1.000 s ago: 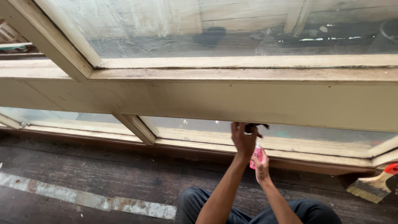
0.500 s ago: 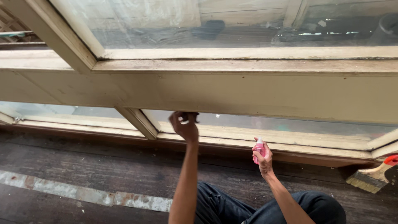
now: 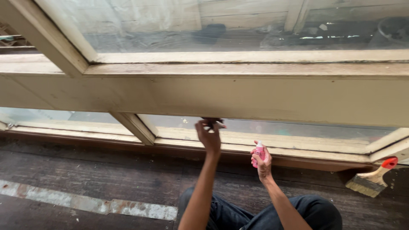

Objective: The person sits on the floor and cleans a wooden window frame using a spray bottle and a cloth. They repeatedly spray the frame and wipe it with the cloth, focusing on the lower sections of the frame.

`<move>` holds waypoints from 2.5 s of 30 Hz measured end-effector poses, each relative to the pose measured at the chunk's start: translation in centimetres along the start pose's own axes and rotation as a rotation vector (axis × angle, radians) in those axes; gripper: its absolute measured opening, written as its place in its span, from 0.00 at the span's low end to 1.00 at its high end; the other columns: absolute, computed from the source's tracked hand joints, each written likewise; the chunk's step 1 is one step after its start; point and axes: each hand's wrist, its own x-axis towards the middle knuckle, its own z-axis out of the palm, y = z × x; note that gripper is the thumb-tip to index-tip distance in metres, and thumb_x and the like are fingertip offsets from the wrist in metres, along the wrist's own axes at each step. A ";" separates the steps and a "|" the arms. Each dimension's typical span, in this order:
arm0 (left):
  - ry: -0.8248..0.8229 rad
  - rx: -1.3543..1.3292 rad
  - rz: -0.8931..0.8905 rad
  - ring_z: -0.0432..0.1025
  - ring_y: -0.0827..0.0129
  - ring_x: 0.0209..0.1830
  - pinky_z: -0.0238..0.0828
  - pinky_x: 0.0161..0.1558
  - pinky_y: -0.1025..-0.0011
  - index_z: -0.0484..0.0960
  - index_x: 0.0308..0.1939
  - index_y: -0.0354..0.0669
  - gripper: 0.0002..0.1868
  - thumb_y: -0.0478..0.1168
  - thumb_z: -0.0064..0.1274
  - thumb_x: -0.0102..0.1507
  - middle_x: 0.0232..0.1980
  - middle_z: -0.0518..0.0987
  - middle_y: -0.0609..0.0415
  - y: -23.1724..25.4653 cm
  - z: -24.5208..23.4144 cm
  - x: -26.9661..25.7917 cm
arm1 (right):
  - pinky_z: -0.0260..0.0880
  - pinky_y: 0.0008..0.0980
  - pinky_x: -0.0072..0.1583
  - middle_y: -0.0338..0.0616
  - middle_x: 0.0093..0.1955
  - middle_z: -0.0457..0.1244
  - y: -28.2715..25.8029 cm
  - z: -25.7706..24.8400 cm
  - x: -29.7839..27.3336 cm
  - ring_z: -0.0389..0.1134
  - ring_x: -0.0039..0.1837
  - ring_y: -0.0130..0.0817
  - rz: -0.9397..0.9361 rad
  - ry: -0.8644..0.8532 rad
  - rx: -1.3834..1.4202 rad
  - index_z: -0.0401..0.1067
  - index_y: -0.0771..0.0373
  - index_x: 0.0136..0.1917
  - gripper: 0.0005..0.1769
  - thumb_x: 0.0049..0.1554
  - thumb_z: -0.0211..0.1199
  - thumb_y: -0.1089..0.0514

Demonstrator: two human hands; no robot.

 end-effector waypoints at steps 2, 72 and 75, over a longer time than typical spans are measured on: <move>-0.041 -0.110 -0.042 0.75 0.63 0.41 0.81 0.37 0.70 0.67 0.44 0.34 0.15 0.25 0.58 0.60 0.47 0.69 0.48 0.5 2.7 -2.2 | 0.68 0.22 0.37 0.39 0.42 0.64 0.3 -0.3 0.3 0.63 0.36 0.21 -0.013 0.002 0.025 0.64 0.63 0.73 0.35 0.52 0.61 0.59; -0.265 0.214 0.029 0.74 0.57 0.35 0.73 0.35 0.57 0.75 0.37 0.36 0.17 0.47 0.60 0.66 0.40 0.74 0.47 1.3 5.1 -7.1 | 0.63 0.21 0.33 0.39 0.37 0.62 -2.0 -0.3 0.3 0.60 0.31 0.21 -0.253 0.272 0.041 0.67 0.69 0.67 0.25 0.56 0.60 0.64; -0.202 0.284 0.048 0.73 0.59 0.37 0.74 0.37 0.59 0.75 0.37 0.37 0.18 0.49 0.58 0.67 0.40 0.74 0.48 -1.6 2.4 -5.1 | 0.59 0.21 0.30 0.37 0.36 0.61 -2.7 1.3 0.5 0.57 0.30 0.20 -0.233 0.237 0.075 0.66 0.69 0.67 0.27 0.55 0.60 0.65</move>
